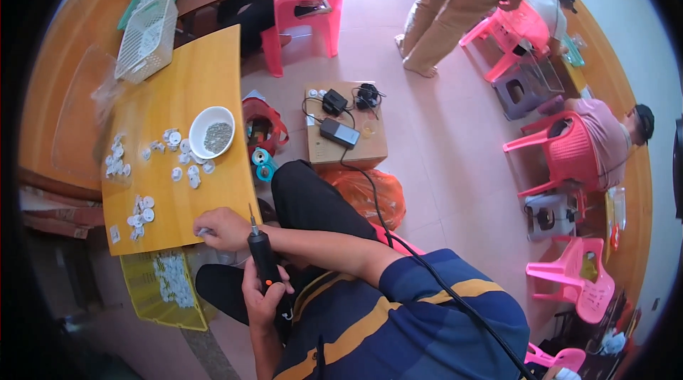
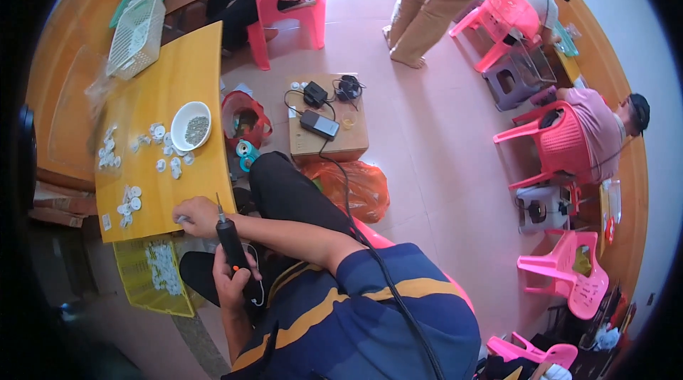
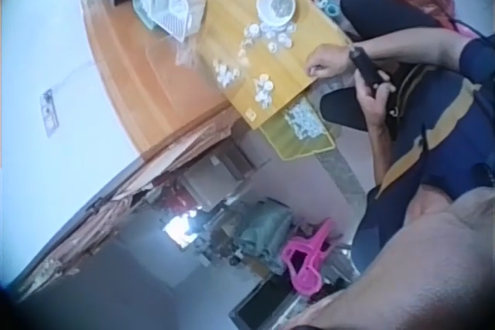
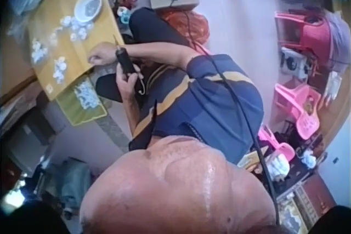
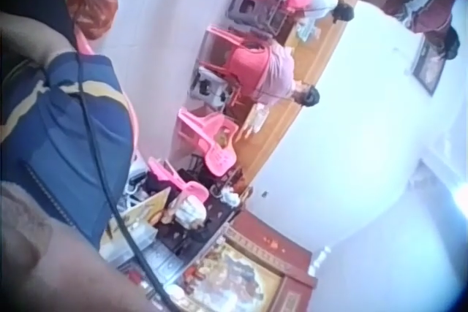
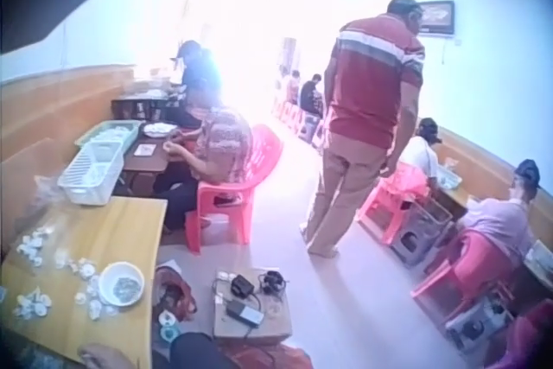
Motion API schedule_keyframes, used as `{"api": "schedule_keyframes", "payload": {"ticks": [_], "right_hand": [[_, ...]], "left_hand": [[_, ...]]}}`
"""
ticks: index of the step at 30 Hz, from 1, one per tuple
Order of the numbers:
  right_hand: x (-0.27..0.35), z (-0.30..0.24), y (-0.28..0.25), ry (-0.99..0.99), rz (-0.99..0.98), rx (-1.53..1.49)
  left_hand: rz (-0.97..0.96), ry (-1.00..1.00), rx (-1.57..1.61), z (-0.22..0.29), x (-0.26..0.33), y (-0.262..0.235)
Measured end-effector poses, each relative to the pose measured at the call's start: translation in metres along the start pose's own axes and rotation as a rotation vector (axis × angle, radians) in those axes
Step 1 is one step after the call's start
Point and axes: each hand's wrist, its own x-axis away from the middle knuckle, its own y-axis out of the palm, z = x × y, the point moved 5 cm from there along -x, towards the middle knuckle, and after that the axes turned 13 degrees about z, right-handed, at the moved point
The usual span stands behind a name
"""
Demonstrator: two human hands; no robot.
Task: Assembling small plastic and metal battery components using an electric screwdriver.
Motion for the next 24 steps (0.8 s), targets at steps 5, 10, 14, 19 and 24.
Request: {"api": "schedule_keyframes", "payload": {"ticks": [5, 10, 14, 19, 24], "right_hand": [[0.000, -0.003, 0.001, -0.002, -0.075, -0.031], [0.001, -0.003, 0.002, 0.128, -0.138, -0.003], [0.003, 0.002, 0.006, 0.179, -0.170, -0.002], [-0.007, -0.007, 0.010, 0.037, -0.150, 0.062], [-0.029, -0.019, 0.017, -0.055, -0.198, 0.272]], "left_hand": [[-0.047, -0.001, 0.019, -0.005, -0.004, -0.005], [-0.050, 0.027, 0.063, -0.001, -0.004, -0.015], [-0.047, 0.069, 0.112, 0.000, -0.003, -0.022], [-0.053, 0.095, 0.132, -0.002, 0.001, -0.035], [-0.016, 0.118, 0.163, -0.003, 0.007, -0.048]]}}
